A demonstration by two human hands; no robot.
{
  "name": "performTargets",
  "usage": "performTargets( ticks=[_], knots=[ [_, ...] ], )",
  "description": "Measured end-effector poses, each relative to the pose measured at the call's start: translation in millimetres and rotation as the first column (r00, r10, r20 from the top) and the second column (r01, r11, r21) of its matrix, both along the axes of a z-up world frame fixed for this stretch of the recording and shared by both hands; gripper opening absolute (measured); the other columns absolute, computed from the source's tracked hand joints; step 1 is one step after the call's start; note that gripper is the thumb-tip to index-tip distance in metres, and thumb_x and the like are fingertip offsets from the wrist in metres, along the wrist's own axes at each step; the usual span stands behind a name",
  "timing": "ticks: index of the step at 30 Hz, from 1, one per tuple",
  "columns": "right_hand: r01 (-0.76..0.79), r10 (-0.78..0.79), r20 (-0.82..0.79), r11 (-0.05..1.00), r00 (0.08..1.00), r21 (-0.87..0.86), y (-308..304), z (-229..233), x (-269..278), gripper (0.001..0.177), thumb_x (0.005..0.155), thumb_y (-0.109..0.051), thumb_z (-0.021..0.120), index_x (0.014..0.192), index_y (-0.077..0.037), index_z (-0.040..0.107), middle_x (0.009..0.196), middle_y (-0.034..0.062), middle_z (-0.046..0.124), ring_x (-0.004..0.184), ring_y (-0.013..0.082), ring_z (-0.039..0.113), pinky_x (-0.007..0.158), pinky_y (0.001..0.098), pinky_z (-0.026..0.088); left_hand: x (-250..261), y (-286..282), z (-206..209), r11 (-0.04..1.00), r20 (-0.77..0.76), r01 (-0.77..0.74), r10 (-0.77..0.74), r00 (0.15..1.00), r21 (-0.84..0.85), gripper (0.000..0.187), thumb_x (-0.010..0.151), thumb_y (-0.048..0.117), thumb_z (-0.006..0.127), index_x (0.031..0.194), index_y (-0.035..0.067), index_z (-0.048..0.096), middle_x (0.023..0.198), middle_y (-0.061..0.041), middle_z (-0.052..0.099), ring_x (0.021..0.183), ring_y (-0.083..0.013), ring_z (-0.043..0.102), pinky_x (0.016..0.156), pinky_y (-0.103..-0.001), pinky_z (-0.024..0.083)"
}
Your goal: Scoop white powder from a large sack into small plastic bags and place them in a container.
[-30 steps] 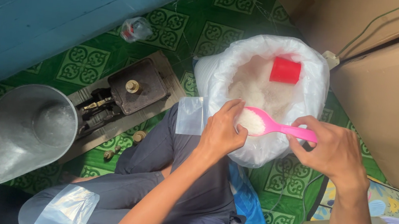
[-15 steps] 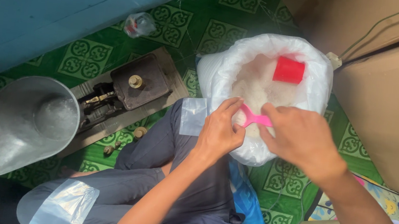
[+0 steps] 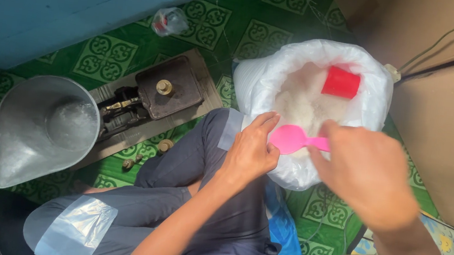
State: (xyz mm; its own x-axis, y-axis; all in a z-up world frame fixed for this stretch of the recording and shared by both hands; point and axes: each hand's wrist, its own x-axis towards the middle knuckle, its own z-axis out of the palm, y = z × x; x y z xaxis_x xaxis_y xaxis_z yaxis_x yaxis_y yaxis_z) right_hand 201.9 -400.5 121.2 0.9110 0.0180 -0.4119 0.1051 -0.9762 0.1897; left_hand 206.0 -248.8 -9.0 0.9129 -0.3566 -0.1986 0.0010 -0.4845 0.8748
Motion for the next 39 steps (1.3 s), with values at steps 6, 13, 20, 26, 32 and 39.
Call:
performTargets(
  ticks=[6, 13, 20, 26, 32, 39],
  knots=[
    [0.404, -0.401, -0.049, 0.906, 0.915, 0.129, -39.1, 22.1, -19.1, 0.029, 0.086, -0.043, 0.062, 0.106, -0.025, 0.071, 0.078, 0.0131, 0.077, 0.089, 0.039, 0.073, 0.081, 0.0497, 0.057, 3.9, -1.9, 4.3, 0.999, -0.008, 0.024, -0.024, 1.0, 0.024, 0.061, 0.073, 0.002, 0.05, 0.133, -0.005, 0.054, 0.137, -0.02, 0.053, 0.113, -0.0471, 0.06, 0.091, -0.058, 0.052],
    [0.617, -0.63, 0.021, 0.767, 0.776, 0.176, -75.3, -62.2, -40.6, 0.038, 0.09, -0.043, 0.053, 0.124, -0.033, 0.066, 0.088, 0.0149, 0.074, 0.088, 0.042, 0.068, 0.073, 0.0492, 0.051, -1.7, -3.7, -10.2, 0.996, 0.002, -0.007, 0.007, 1.0, 0.091, 0.065, 0.073, 0.002, 0.048, 0.138, -0.001, 0.047, 0.146, -0.012, 0.045, 0.099, -0.0333, 0.064, 0.077, -0.05, 0.048],
    [0.477, -0.519, 0.064, 0.821, 0.852, 0.314, -46.8, -192.4, -49.8, 0.036, 0.094, -0.023, 0.051, 0.124, -0.013, 0.068, 0.092, 0.024, 0.072, 0.089, 0.0444, 0.071, 0.078, 0.0554, 0.056, -4.4, -0.4, 5.1, 0.999, -0.055, -0.038, 0.039, 0.998, 0.027, 0.062, 0.074, 0.003, 0.055, 0.135, -0.006, 0.051, 0.137, -0.019, 0.054, 0.069, -0.0299, 0.072, 0.071, -0.047, 0.057],
    [0.3, -0.431, 0.121, 0.778, 0.894, 0.552, -22.7, -258.2, -22.3, 0.034, 0.092, -0.01, 0.052, 0.124, -0.002, 0.063, 0.097, 0.0255, 0.068, 0.089, 0.0461, 0.069, 0.074, 0.0561, 0.056, -6.2, -1.3, -0.5, 0.998, -0.067, -0.059, 0.059, 0.996, 0.001, 0.061, 0.074, 0.003, 0.057, 0.134, -0.005, 0.052, 0.136, -0.018, 0.055, 0.067, -0.0302, 0.073, 0.068, -0.045, 0.058],
    [0.284, -0.465, 0.108, 0.69, 0.879, 0.665, -29.1, -251.7, -9.3, 0.034, 0.088, -0.01, 0.058, 0.119, -0.001, 0.067, 0.101, 0.0226, 0.07, 0.095, 0.0428, 0.069, 0.077, 0.054, 0.056, -7.2, -3.0, -2.9, 0.998, -0.038, -0.065, 0.065, 0.997, -0.008, 0.06, 0.074, 0.003, 0.058, 0.133, -0.005, 0.054, 0.134, -0.018, 0.057, 0.067, -0.0308, 0.073, 0.067, -0.045, 0.058],
    [0.363, -0.599, 0.077, 0.577, 0.797, 0.732, -45.2, -197.5, -32.5, 0.031, 0.092, -0.013, 0.06, 0.119, -0.002, 0.069, 0.104, 0.0248, 0.07, 0.1, 0.0461, 0.065, 0.083, 0.0543, 0.052, -6.5, -6.0, -14.3, 0.998, -0.028, -0.042, 0.041, 0.999, -0.039, 0.061, 0.073, 0.005, 0.057, 0.134, -0.003, 0.054, 0.135, -0.016, 0.056, 0.067, -0.0289, 0.073, 0.067, -0.042, 0.058]
  ],
)
